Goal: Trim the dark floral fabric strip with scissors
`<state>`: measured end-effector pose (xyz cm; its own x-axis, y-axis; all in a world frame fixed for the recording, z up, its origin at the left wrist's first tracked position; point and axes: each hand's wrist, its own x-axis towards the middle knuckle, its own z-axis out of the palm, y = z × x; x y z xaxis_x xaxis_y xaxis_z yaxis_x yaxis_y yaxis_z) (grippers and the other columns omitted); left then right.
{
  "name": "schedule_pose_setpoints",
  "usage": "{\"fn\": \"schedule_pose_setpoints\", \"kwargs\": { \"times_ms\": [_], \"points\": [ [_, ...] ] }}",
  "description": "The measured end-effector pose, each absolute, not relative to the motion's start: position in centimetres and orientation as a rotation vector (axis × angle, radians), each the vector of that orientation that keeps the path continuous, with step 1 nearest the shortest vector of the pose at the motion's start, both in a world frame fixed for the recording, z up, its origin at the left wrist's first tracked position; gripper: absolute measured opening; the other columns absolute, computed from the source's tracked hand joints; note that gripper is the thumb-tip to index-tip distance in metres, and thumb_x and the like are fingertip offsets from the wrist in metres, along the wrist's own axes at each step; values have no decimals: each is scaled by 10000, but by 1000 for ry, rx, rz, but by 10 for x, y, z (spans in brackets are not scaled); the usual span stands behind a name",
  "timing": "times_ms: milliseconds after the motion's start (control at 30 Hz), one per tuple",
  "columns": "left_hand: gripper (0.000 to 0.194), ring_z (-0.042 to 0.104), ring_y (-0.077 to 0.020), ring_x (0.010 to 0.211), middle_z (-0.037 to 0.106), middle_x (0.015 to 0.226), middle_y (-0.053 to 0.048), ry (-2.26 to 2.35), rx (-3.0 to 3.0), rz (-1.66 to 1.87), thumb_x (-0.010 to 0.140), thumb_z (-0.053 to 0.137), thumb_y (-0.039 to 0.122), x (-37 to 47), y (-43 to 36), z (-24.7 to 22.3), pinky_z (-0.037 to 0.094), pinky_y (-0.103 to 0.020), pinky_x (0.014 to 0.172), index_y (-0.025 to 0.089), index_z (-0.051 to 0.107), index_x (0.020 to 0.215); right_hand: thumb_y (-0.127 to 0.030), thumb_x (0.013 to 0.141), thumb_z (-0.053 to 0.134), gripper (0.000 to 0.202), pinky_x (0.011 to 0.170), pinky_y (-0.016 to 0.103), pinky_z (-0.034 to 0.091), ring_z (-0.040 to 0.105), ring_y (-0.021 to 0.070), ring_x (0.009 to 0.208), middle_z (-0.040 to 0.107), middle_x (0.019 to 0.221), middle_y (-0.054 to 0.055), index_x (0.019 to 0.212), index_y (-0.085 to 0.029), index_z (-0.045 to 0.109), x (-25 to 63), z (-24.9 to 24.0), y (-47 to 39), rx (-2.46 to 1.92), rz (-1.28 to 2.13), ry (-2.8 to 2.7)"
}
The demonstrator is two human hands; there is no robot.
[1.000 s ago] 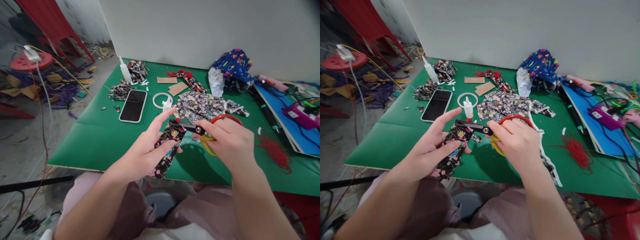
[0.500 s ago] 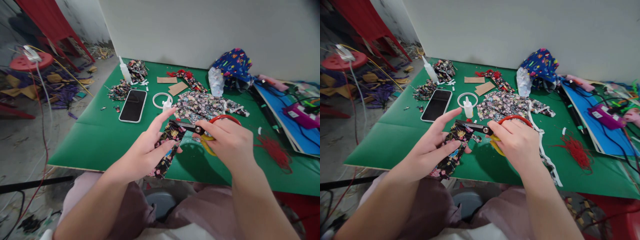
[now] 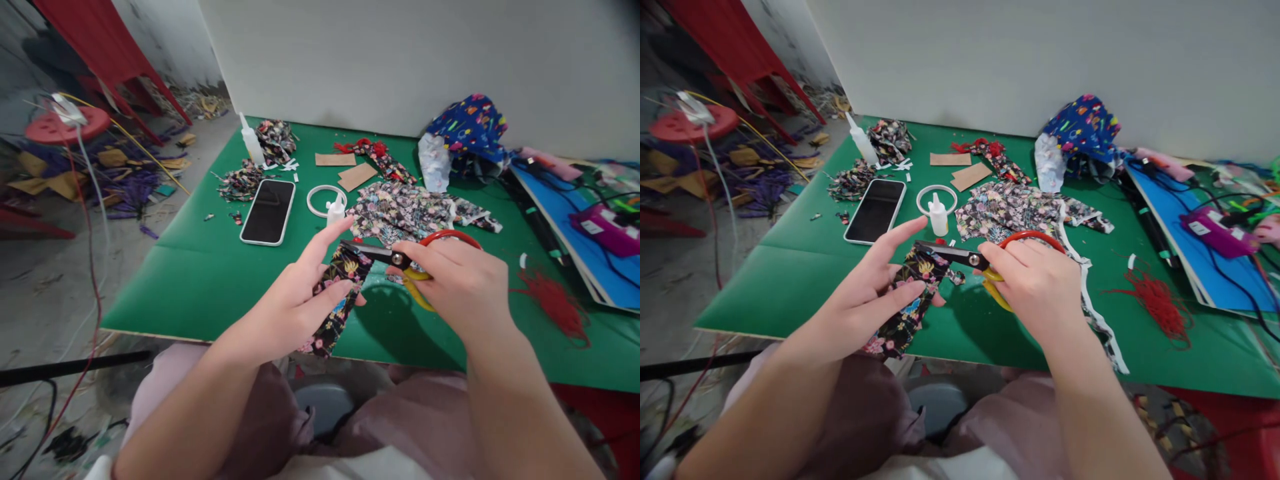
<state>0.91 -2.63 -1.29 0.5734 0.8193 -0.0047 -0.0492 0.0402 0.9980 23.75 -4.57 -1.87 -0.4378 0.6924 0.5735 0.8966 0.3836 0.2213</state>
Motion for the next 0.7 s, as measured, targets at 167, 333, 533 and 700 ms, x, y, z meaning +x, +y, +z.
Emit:
{"fn": "schedule_pose_setpoints", "kwargs": {
  "times_ms": [167,333,533,700],
  "points": [
    [588,659,-230,940,539,1325,-42,703,1363,751,884,516,242,9,-26,-14,533,-436,892,355,283,1412,-187,745,633,208,570,251,330,537,131,639,601,654,-10,951,-192,661,238,-20,-45,-1379,-693,-2264],
    [583,668,-213,905,578,1270,-41,713,1377,742,890,506,238,9,-26,-13,535,-423,891,359,277,1413,-184,750,619,179,565,245,326,543,126,629,606,646,-14,925,-194,656,238,-22,-44,-1379,-700,-2258],
    [601,659,-218,922,642,1150,-25,730,1417,727,889,514,255,8,-26,-13,517,-440,920,371,258,1420,-246,781,622,145,560,245,321,545,121,627,605,639,-17,910,-190,658,239,-22,-43,-1366,-666,-2259],
    [603,666,-218,904,680,1026,-9,731,1401,711,894,508,258,7,-26,-14,512,-440,920,363,238,1423,-315,801,620,154,542,250,307,534,116,598,596,613,-16,872,-185,662,238,-21,-42,-1348,-686,-2246]
  ]
}}
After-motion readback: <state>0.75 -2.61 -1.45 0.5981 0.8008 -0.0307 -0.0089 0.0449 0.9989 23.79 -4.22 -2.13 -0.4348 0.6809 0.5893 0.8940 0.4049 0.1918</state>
